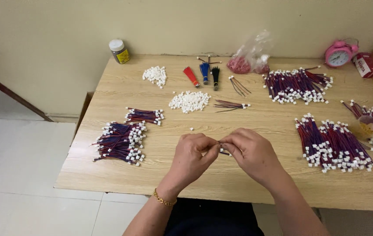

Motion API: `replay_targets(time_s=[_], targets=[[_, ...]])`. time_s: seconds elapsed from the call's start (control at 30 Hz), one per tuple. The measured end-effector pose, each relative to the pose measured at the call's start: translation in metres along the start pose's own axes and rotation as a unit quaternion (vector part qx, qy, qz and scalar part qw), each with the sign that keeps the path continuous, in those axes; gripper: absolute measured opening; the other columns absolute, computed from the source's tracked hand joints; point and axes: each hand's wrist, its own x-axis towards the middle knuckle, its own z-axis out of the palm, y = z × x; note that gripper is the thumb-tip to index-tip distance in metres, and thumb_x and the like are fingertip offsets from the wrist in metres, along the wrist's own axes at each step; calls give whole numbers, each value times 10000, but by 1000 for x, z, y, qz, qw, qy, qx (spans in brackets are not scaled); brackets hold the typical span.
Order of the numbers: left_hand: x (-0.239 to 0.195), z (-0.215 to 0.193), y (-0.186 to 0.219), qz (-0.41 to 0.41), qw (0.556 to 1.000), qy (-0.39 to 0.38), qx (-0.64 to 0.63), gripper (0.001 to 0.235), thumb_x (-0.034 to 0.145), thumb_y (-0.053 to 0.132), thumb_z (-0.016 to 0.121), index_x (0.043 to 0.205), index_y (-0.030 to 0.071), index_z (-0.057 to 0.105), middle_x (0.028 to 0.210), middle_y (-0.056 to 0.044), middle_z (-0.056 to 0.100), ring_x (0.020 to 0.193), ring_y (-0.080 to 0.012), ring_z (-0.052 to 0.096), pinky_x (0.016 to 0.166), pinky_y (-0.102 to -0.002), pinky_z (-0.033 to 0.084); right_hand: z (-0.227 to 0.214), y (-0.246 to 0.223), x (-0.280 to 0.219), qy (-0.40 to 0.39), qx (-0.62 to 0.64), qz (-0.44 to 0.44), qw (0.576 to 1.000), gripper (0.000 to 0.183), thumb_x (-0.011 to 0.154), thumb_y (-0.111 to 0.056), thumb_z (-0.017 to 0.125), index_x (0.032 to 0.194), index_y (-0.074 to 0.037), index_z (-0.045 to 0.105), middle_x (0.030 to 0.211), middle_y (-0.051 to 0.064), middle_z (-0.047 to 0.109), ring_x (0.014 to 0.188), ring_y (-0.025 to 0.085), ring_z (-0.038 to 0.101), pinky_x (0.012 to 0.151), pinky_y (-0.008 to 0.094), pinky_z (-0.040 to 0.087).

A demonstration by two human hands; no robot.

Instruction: Assembling wire harnesses by manually attaching plastic connectors to the ends of wire bundles

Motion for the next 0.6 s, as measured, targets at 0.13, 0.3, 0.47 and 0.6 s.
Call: replay_targets(time_s=[0.13,0.3,0.47,0.6], targets=[[-9,-5,-4,-1,1000,-8,11,108,847,239,673,786,173,731,647,-13,674,689,-209,697,707,-323,491,5,-4,3,-76,55,54,994,124,916,-152,587,880,-81,683,744,138,655,765,338,672,715,432,520],[-18,10,-44,-204,943,6,-261,192,914,209,642,981,49,723,784,-94,713,787,-146,630,749,-323,537,14,-1,3,-74,89,171,979,101,889,-168,608,889,-122,698,751,86,650,722,228,657,682,345,526],[-20,20,-58,-210,927,26,-311,161,901,159,672,956,13,712,751,-90,676,769,-149,599,730,-304,522,22,2,8,-76,92,163,979,100,885,-172,627,890,-95,691,741,129,624,712,269,649,658,377,512],[-21,28,-64,-213,924,36,-315,114,877,138,702,914,32,720,720,-68,675,727,-116,598,690,-266,519,21,-1,8,-76,101,166,978,91,871,-146,623,874,-103,702,732,106,633,724,244,647,667,349,516]])
